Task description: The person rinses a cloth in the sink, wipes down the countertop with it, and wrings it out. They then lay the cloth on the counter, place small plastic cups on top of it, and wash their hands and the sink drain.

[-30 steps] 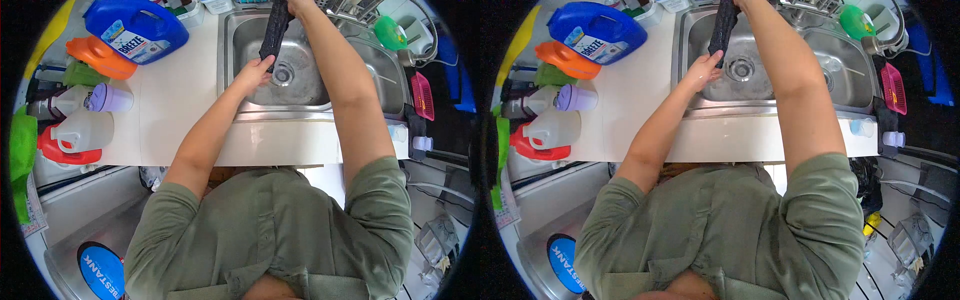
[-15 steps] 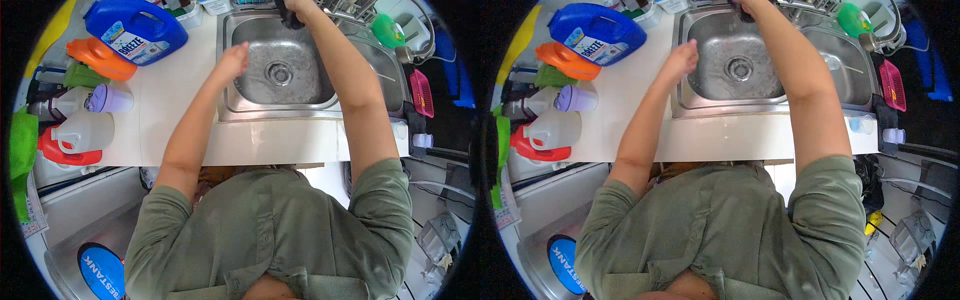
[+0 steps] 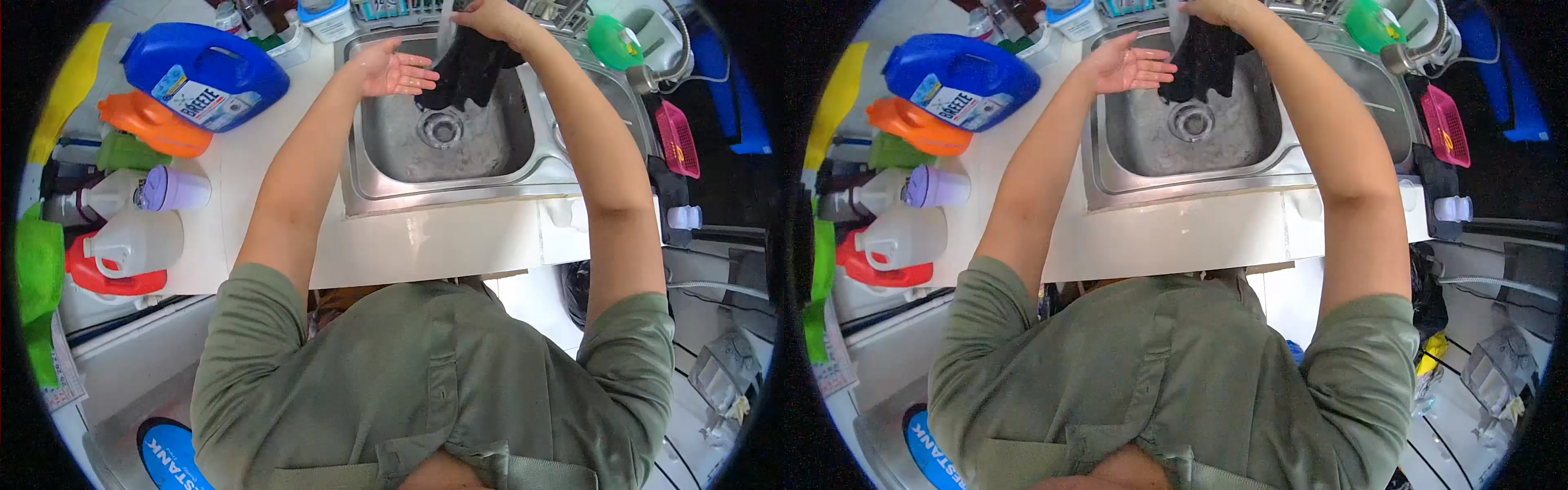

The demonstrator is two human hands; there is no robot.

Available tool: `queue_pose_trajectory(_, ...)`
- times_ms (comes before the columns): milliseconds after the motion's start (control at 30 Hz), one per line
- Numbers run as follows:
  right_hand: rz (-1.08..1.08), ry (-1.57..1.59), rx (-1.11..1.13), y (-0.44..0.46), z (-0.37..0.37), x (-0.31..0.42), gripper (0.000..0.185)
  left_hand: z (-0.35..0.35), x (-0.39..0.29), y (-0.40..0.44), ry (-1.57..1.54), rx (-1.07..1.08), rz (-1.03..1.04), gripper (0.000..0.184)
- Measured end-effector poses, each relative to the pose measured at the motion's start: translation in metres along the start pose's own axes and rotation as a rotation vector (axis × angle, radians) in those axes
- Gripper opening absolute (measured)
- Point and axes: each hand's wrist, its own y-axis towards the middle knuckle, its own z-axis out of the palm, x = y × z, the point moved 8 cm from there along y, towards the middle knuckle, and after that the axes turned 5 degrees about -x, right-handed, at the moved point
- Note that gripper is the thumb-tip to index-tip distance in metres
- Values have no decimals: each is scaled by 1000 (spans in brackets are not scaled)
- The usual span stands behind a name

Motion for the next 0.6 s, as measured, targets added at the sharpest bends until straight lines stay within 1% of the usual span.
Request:
queue_pose_trajectory(67,12,-49,25,-12,-14,-4,38,10,0,28,28,8,-27,67)
queue_pose_trajectory(133,-8,-77,60,-27,-32,0,38,12,4,56,224,-79,-89,69)
queue_pose_trajectory(167,85,-46,60,-41,-45,0,38,13,8,73,313,-77,-119,75)
queue_pose_trajectory(200,178,-13,62,-51,-53,-3,38,22,9,80,311,-71,-122,75)
queue_pose_trajectory(267,226,-50,40,-58,-62,-13,38,42,16,81,647,-28,-278,83)
queue_pose_trajectory(300,224,6,45,-62,-64,-17,39,50,15,72,809,-56,-361,88)
queue_pose_trajectory(333,222,63,48,-65,-65,-21,41,57,13,72,810,-51,-361,88)
queue_pose_trajectory(367,159,-24,10,-64,-69,-22,41,56,8,74,980,-104,-338,88)
queue_pose_trajectory(433,200,-42,32,-65,-73,-31,40,58,-2,71,1150,-159,-314,87)
queue_pose_trajectory(500,236,-57,55,-67,-72,-34,40,56,-19,65,1246,-267,-257,77)
queue_pose_trajectory(533,251,-87,67,-66,-71,-35,39,49,-22,73,1244,-271,-257,77)
queue_pose_trajectory(567,265,-119,78,-65,-70,-36,38,50,-40,83,1444,-261,-74,60)
queue_pose_trajectory(600,261,-118,75,-56,-62,-44,38,49,-47,91,1540,-253,22,52)
